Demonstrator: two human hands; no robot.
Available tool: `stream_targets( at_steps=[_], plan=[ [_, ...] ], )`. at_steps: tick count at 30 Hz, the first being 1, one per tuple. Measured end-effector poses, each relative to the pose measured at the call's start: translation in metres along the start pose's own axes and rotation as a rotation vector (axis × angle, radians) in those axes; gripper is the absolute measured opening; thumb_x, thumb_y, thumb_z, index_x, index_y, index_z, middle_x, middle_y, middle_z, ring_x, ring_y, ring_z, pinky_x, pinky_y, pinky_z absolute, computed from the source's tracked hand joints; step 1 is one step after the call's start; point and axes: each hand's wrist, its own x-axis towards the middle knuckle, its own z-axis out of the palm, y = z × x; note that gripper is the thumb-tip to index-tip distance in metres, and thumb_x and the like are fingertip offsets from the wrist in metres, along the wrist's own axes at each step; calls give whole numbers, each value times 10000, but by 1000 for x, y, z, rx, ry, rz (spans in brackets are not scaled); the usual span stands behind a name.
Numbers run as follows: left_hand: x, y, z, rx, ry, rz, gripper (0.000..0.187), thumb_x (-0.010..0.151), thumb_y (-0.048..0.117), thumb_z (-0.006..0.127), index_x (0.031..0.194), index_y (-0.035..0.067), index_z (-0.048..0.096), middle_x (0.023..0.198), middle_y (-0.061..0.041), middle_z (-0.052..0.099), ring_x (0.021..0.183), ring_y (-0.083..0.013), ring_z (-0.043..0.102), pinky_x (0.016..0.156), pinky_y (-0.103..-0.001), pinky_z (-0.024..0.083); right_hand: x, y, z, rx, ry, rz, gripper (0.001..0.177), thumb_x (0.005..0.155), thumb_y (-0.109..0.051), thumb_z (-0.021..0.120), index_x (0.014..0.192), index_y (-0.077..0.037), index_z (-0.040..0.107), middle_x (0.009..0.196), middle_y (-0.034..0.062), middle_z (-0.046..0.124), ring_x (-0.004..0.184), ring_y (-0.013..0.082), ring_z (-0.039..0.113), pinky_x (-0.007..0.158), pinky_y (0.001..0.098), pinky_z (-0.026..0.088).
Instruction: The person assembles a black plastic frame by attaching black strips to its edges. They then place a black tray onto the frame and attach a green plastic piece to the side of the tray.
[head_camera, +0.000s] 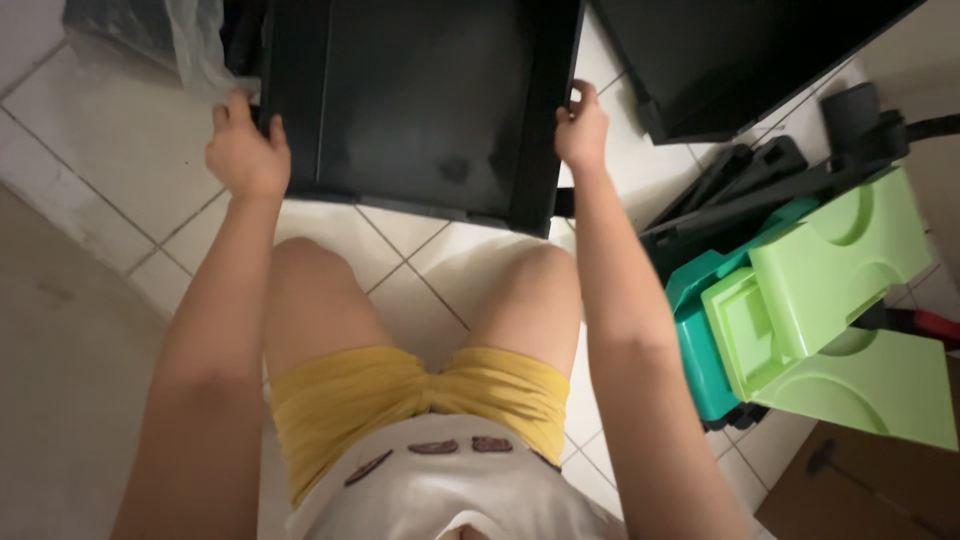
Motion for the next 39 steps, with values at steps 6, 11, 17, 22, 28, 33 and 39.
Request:
stream_targets(
  at_steps=[6,11,17,22,28,33,39],
  plan=[
    [0,-21,27,-86,201,102,663,942,160,886,1423,69,439,1424,-214,512,1097,-416,667,870,-438,584,-7,-10,-18,-239,-213,48,499,987,-48,630,1449,-90,446,1056,226,767,990,387,730,868,468,557],
    [-10,-54,28,-575,134,182,1006,867,109,940,1558,100,209,1473,-179,453,1322,-373,561,1074,-437,582,-53,-19,-44,-256,-287,-52,699,1046,-123,641,1626,-109,250,1325,300,639,1171,462,645,967,471,533],
    [-61,-90,22,-1033,-384,-17,1139,898,-28,897,1667,155,77,1595,-221,370,1409,-296,524,1061,-443,573,-147,-16,-55,-28,-206,43,735,1024,-151,755,1607,-99,311,1469,275,529,1347,406,598,1096,435,520],
    [-64,-78,37,-961,-300,-63,875,1050,-126,627,1675,169,90,1424,-214,587,1222,-270,665,1041,-386,606,-175,-38,-21,6,-157,-195,837,922,56,642,1645,-50,233,1485,232,396,1397,413,465,1219,430,393],
    [-58,-77,47,-819,-115,-150,799,965,-141,588,1626,119,224,1425,-208,571,1217,-310,666,1002,-382,590,-168,-29,-32,-44,-202,-96,828,901,96,587,1631,-60,230,1513,224,382,1309,402,501,1165,416,424],
    [-53,-73,60,-585,109,115,824,840,-154,741,1528,103,368,1468,-268,555,1372,-443,579,1167,-429,455,-139,-27,-13,-140,-141,-255,811,901,119,576,1628,-30,249,1498,261,372,1365,454,470,1190,439,413],
    [-57,-49,45,-671,-70,-107,648,968,-60,677,1512,78,353,1445,-308,574,1364,-470,549,1122,-466,475,-127,-35,-14,-166,-160,-215,809,886,119,551,1626,-7,249,1470,268,384,1326,480,497,1157,439,439]
  ],
)
